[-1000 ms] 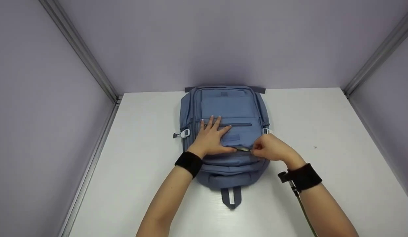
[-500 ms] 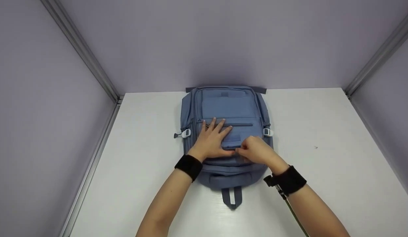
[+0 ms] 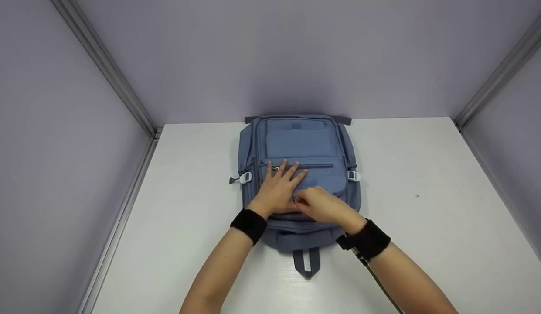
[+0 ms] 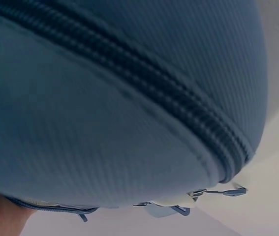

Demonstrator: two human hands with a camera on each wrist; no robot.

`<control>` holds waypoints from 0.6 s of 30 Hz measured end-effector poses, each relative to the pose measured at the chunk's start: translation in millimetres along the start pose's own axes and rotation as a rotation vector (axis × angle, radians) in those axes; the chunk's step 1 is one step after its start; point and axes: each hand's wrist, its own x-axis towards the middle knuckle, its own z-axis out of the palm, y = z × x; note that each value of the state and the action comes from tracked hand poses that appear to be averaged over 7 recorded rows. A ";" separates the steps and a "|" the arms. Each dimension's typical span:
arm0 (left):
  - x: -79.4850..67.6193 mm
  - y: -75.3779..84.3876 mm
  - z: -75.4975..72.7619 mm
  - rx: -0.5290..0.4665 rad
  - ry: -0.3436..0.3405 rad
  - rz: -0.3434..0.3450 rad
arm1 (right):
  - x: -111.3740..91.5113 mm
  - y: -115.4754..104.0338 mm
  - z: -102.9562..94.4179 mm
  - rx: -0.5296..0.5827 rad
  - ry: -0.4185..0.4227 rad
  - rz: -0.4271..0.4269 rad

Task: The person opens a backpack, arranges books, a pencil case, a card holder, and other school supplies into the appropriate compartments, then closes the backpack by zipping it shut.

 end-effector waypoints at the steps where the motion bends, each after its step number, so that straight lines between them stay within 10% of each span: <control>1: -1.1 0.1 0.0 0.006 0.007 0.005 | 0.1 0.1 -0.6 0.004 0.002 -0.003; 12: -14.1 5.1 5.4 0.016 0.372 0.216 | -7.9 11.6 -17.3 0.075 0.105 0.060; 18: -15.8 12.2 3.5 0.057 0.450 0.300 | -14.2 22.5 -24.0 0.056 0.170 0.065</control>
